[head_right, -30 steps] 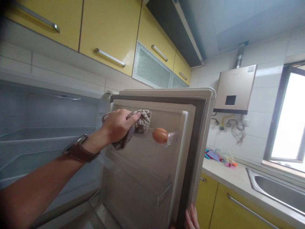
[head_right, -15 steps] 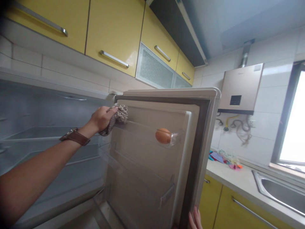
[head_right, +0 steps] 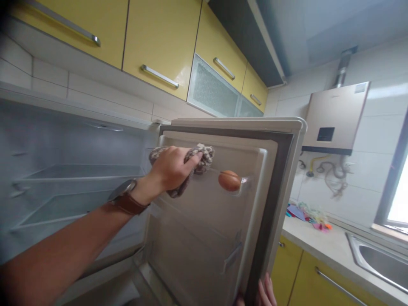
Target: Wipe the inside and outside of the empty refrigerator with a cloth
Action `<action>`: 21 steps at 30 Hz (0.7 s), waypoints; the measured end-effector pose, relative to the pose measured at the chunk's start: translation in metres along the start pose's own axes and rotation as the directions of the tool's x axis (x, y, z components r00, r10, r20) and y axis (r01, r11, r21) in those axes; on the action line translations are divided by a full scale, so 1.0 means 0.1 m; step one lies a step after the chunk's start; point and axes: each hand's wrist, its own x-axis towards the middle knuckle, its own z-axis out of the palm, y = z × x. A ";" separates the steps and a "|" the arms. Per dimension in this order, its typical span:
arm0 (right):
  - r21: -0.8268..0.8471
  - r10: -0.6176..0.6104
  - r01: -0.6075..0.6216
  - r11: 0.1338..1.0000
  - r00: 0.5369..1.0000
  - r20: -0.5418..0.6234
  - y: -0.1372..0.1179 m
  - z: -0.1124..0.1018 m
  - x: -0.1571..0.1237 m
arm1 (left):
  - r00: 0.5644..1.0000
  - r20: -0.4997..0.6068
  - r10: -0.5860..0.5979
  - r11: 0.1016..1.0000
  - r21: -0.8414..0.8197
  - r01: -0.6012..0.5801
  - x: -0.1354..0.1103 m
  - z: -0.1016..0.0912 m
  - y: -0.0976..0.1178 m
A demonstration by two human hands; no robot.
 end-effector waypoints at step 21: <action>0.062 0.123 -0.141 0.988 0.964 0.234 0.25 -0.03 0.15 | 0.994 0.006 -0.109 0.993 0.045 0.109 0.11 0.14 -0.65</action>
